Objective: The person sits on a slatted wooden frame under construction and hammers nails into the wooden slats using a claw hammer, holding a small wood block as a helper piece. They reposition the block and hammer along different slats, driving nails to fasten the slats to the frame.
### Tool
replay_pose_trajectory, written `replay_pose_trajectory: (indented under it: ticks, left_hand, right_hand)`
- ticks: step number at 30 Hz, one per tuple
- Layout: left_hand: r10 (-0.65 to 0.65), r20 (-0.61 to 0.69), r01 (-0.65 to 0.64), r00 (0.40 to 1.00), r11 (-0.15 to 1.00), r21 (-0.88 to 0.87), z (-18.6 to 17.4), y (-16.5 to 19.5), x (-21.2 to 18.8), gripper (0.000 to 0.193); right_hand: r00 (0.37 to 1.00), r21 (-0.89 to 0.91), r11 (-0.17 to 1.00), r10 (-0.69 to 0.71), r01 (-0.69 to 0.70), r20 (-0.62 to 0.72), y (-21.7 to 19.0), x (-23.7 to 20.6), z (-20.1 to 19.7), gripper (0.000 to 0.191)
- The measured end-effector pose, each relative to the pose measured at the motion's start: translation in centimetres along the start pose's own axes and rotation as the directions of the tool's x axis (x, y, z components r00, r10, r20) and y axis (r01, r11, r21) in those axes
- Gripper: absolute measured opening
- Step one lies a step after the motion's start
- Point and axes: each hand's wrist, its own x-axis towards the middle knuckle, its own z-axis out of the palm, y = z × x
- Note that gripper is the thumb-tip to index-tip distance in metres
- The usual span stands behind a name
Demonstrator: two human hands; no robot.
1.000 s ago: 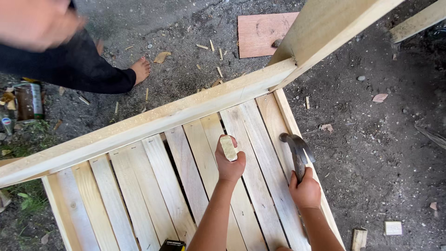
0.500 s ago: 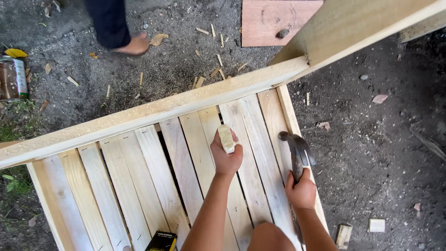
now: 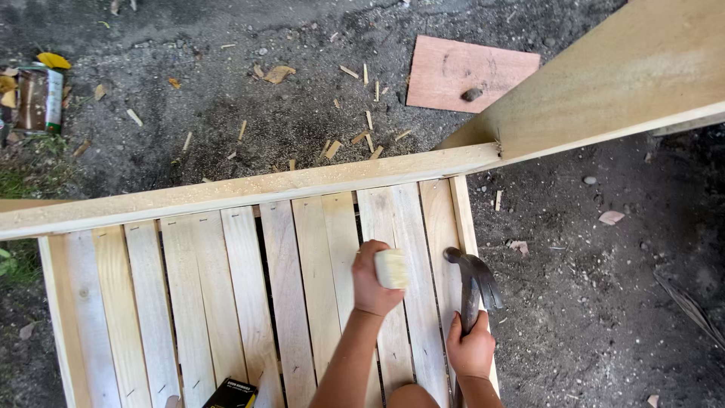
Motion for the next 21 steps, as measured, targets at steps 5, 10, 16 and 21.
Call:
replay_pose_trajectory:
  ticks: [5,10,16,21]
  left_hand:
    - [0.138,0.023,-0.14,0.99,0.98,0.139,1.0,0.0,-0.3,0.035]
    - [-0.056,-0.025,0.05,0.998,0.98,-0.195,-1.7,-2.7,0.6,0.021]
    - [0.049,-0.022,-0.053,0.999,0.968,-0.247,-1.3,-3.2,2.5,0.021]
    - [0.075,-0.048,-0.084,0.996,0.967,-0.241,-1.1,-2.6,2.4,0.032]
  right_hand:
    - [0.998,-0.065,0.997,0.051,-0.048,0.044,-0.2,0.1,0.5,0.036]
    - [1.0,-0.04,0.999,0.003,-0.003,0.013,-0.4,0.5,0.8,0.034]
    - [1.0,-0.062,0.998,-0.018,0.018,0.001,-0.8,1.7,0.6,0.035]
    - [0.999,-0.035,0.999,-0.041,0.041,-0.018,-1.4,2.2,0.4,0.035]
